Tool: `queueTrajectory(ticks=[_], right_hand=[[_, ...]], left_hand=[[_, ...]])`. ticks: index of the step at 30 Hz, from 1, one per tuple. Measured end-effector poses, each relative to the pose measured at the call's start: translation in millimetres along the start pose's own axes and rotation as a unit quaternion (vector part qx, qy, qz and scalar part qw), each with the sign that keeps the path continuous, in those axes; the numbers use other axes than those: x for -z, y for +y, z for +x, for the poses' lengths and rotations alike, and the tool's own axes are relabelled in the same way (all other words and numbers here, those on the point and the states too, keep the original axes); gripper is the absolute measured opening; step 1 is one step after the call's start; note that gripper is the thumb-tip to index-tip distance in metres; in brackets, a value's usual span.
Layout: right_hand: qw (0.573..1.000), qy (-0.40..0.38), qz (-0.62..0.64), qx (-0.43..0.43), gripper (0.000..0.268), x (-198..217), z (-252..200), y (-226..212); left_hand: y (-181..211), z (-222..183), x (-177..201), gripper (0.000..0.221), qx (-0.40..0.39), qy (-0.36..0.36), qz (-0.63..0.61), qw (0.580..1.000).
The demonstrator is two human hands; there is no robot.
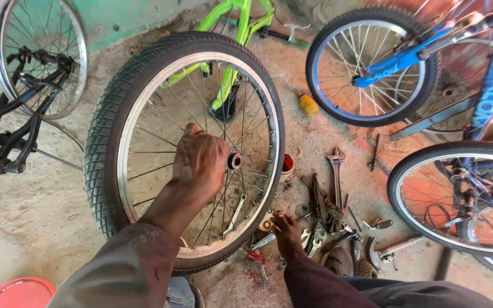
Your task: Disassembling a bicycle wheel hub to clean and re-grease the internal ball bearings and axle components.
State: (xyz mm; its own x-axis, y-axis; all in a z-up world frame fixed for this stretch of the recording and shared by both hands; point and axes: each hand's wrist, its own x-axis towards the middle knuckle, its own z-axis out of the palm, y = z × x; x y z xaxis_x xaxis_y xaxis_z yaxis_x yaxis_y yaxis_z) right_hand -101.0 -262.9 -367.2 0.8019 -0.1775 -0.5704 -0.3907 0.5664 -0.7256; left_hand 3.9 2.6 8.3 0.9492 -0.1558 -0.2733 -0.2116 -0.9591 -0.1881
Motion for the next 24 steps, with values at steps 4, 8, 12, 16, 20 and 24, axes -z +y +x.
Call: queueTrajectory(ticks=[4, 8, 12, 16, 20, 24], right_hand=[[0.978, -0.117, 0.171, 0.031, 0.016, 2.6, -2.5, -37.7], [0.970, -0.158, 0.174, 0.068, 0.023, -18.5, -21.3, -94.1], [0.957, -0.208, 0.159, 0.124, 0.018, -54.8, -56.6, -148.8], [0.948, -0.251, 0.127, 0.149, 0.017, -71.2, -62.9, -184.4], [0.942, -0.288, 0.089, 0.147, 0.018, -99.6, -88.3, -230.4], [0.936, -0.333, 0.024, 0.113, 0.022, -134.6, -117.4, -273.0]], left_hand=[[-1.0, 1.9, -9.4, 0.012, -0.011, 0.068, -0.038, 0.997], [-0.8, 6.4, -17.7, 0.015, -0.006, 0.080, -0.065, 0.995], [-1.5, 17.8, -36.0, 0.034, 0.002, 0.076, -0.028, 0.997], [1.3, 10.8, -29.7, 0.032, 0.010, 0.063, -0.031, 0.997], [2.9, 27.2, -43.3, 0.031, 0.016, 0.073, -0.028, 0.997], [9.7, 42.5, -56.8, 0.035, 0.000, 0.075, -0.040, 0.996]])
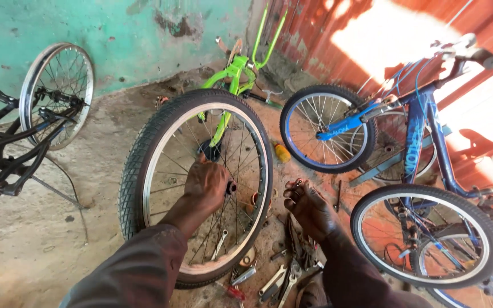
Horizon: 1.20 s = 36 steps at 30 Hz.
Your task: Disassembling a bicycle wheel hub to clean and re-grease the internal ball bearings and axle components.
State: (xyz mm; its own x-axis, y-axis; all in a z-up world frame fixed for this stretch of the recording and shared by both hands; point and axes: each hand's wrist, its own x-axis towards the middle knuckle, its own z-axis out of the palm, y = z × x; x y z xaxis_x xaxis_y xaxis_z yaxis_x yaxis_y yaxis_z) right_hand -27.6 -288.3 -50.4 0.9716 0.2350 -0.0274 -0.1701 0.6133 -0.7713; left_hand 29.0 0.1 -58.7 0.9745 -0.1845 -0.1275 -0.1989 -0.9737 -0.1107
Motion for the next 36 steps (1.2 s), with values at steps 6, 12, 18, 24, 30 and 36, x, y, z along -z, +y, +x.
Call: queueTrajectory(ticks=[6, 12, 18, 24, 30, 36], right_hand=[[0.999, -0.022, -0.003, -0.050, 0.024, -33.2, 12.8, -19.3], [0.997, -0.009, 0.010, -0.070, 0.025, -30.2, 21.9, -5.4], [0.996, 0.019, 0.017, -0.082, 0.024, -24.0, 27.6, -6.2], [0.997, 0.006, 0.047, -0.059, 0.016, -36.4, 20.8, -20.9], [0.997, -0.014, 0.064, -0.046, 0.013, -29.7, 22.7, -19.2], [0.996, -0.018, 0.079, -0.046, 0.008, -38.8, 18.6, -23.4]], left_hand=[[-0.2, -14.3, 11.7, 0.031, -0.027, -0.009, -0.012, 1.000], [-7.3, -0.4, -20.1, 0.030, 0.003, -0.035, 0.015, 0.999], [6.4, -46.3, 49.5, 0.026, -0.038, -0.063, -0.025, 0.997], [10.8, -56.5, 69.3, 0.024, -0.055, -0.090, -0.026, 0.994], [11.7, -54.2, 58.0, 0.010, -0.062, -0.081, -0.035, 0.994], [15.9, -56.8, 57.8, 0.007, -0.055, -0.081, -0.043, 0.994]])
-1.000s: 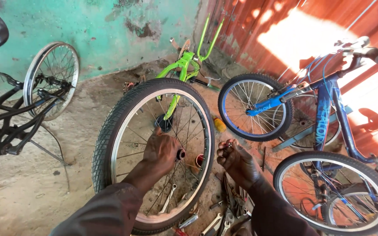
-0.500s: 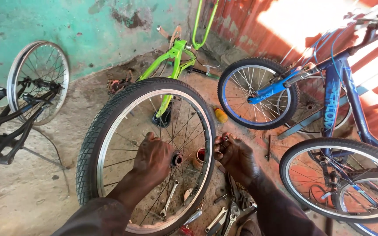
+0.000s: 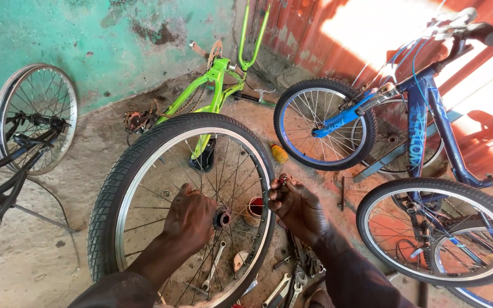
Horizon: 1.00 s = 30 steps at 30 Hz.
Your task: Disassembling a bicycle wheel hub to clean and re-grease the internal ball bearings and axle components.
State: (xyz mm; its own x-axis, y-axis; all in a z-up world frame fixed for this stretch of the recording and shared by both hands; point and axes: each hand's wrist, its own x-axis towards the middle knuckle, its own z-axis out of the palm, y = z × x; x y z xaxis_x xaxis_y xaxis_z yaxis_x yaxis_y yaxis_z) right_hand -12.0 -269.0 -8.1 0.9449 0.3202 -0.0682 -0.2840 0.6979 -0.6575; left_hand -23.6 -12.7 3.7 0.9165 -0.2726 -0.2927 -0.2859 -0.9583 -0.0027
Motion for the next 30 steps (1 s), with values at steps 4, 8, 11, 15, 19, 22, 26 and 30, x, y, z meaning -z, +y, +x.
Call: queueTrajectory(ticks=[4, 8, 11, 15, 19, 22, 26, 30], right_hand=[[1.000, 0.004, 0.013, -0.003, 0.006, 13.1, 1.8, 8.1], [0.996, -0.036, 0.065, -0.038, 0.031, 4.5, -0.2, -4.3], [0.998, -0.009, 0.050, -0.021, 0.019, -7.4, -4.6, -8.0], [0.998, -0.016, 0.051, -0.019, 0.014, -3.3, -4.6, -7.2], [0.999, -0.024, 0.037, 0.001, 0.012, -4.5, -5.2, -6.5], [0.999, -0.039, -0.009, -0.011, 0.019, 6.3, -2.5, -3.3], [1.000, -0.016, -0.024, -0.012, 0.015, -6.4, -6.5, -5.3], [0.999, 0.009, -0.032, -0.005, 0.022, -14.7, -6.0, -7.3]], left_hand=[[-1.3, 10.0, -13.0, 0.017, -0.010, 0.017, -0.016, 1.000], [1.7, 4.3, -8.4, 0.024, -0.034, 0.047, 0.023, 0.998], [3.3, 4.4, -8.2, 0.017, -0.041, 0.071, -0.004, 0.997], [4.2, 5.5, -10.9, 0.024, -0.041, 0.068, -0.004, 0.997], [5.6, 6.9, -12.7, 0.014, -0.046, 0.056, 0.023, 0.997], [3.3, 10.5, -20.5, 0.007, -0.049, 0.047, 0.027, 0.997], [4.7, 8.6, -20.1, 0.008, -0.044, 0.047, 0.008, 0.998], [4.2, 7.3, -18.1, 0.010, -0.049, 0.061, -0.006, 0.997]])
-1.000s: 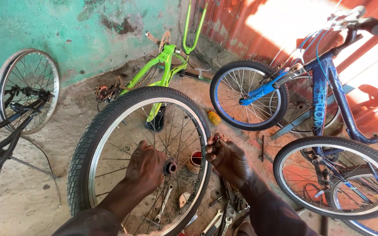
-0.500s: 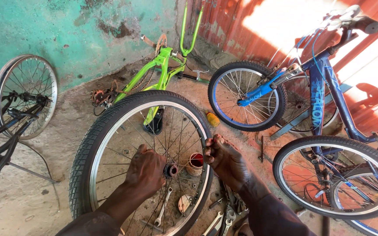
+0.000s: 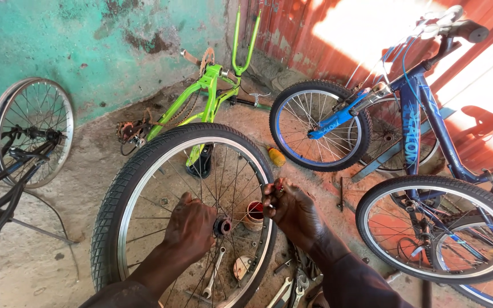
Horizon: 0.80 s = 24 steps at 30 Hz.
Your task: Disassembling a bicycle wheel hub to clean and re-grease the internal ball bearings and axle components.
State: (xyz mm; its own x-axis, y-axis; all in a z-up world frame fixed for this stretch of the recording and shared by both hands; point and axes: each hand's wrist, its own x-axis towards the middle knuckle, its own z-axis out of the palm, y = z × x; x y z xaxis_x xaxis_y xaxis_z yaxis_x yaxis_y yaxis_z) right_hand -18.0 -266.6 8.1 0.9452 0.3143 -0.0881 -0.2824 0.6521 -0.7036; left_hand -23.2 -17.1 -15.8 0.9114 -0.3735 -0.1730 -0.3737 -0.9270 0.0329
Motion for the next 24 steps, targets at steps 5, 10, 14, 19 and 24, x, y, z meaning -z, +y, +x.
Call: queueTrajectory(ticks=[5, 10, 14, 19, 24], right_hand=[[1.000, 0.013, 0.002, 0.005, 0.026, -5.5, 0.4, -2.1], [0.999, 0.041, -0.011, -0.010, 0.025, -8.7, 0.3, -2.7], [0.999, 0.037, -0.003, -0.004, 0.017, -9.8, -0.6, -2.9], [0.999, 0.026, -0.017, -0.009, 0.026, -6.7, 0.3, -2.9], [0.997, 0.068, -0.035, -0.016, 0.019, -1.6, 2.1, -6.4]], left_hand=[[2.0, -2.5, 5.3, 0.017, 0.003, -0.001, -0.002, 1.000], [0.4, -0.4, 0.8, 0.020, -0.001, -0.004, 0.003, 1.000], [0.4, -0.5, 0.1, 0.016, -0.010, -0.020, 0.012, 1.000], [-0.9, -0.3, -2.4, 0.018, -0.007, -0.013, 0.026, 1.000], [-1.0, 0.5, -0.2, 0.025, -0.014, 0.000, 0.013, 1.000]])
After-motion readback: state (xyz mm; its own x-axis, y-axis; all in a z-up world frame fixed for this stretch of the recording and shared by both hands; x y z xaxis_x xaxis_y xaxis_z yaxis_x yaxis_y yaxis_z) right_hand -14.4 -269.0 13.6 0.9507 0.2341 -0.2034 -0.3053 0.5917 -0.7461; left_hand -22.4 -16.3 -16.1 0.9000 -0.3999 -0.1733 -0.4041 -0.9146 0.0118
